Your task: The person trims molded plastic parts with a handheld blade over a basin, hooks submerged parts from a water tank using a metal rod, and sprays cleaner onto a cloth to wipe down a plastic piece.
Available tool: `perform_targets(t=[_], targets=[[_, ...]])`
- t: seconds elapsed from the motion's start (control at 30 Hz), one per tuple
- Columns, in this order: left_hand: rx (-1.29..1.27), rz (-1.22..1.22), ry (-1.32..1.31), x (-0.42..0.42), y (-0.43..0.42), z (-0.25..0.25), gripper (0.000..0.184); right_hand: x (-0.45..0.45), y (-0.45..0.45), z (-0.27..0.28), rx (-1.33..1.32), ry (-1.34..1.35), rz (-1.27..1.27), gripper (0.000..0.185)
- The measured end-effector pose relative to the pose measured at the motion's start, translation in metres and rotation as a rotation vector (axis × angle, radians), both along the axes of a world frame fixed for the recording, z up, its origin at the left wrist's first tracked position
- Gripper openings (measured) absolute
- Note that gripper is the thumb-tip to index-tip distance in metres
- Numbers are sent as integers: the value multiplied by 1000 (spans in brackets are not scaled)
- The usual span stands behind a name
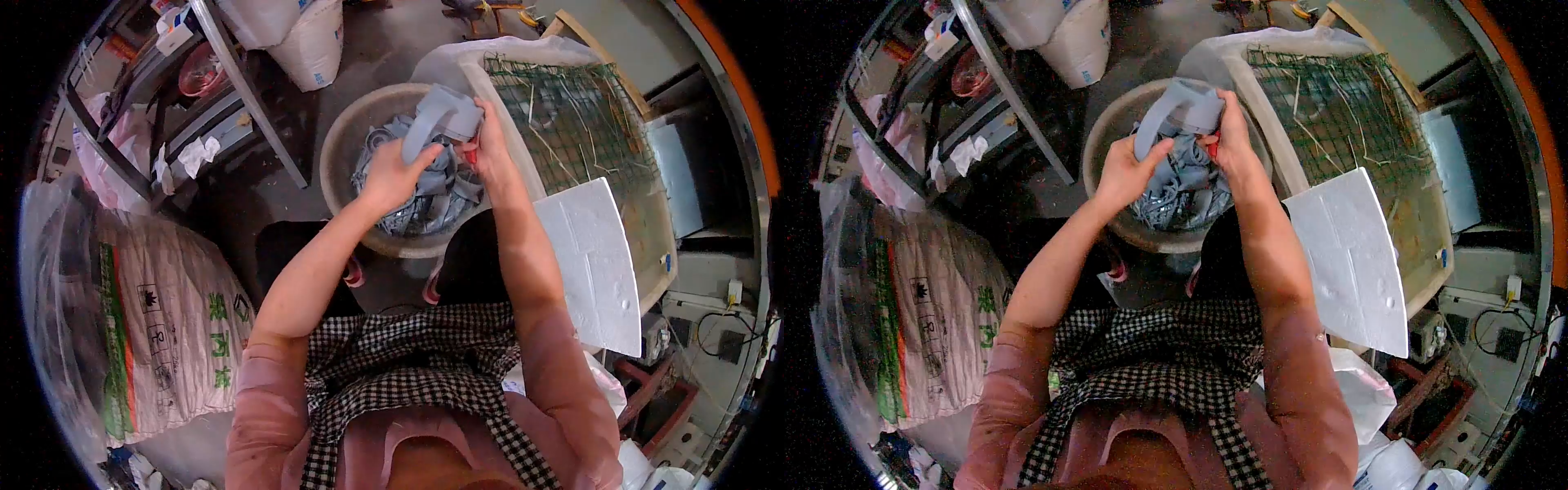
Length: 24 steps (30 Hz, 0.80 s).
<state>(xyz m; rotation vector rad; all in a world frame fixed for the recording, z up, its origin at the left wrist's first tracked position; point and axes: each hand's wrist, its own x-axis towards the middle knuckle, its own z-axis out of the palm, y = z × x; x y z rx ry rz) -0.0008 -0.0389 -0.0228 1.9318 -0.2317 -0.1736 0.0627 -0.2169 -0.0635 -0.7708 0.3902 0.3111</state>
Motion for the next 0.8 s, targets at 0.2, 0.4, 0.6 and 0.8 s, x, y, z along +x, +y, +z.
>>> perform_targets(t=[0.2,0.4,0.6,0.8], targets=[[3,-1,-24,2,5,-9,36,0,0,3,-88,-22,39,32],[-112,-30,-255,13,16,-12,24,-1,-20,15,-513,-230,60,48],[-156,-216,-235,31,13,-30,31,-47,-121,127,-1181,-248,-167,42],[-78,-279,1,32,-1,-43,18,-137,-334,151,-1669,-43,-492,44]])
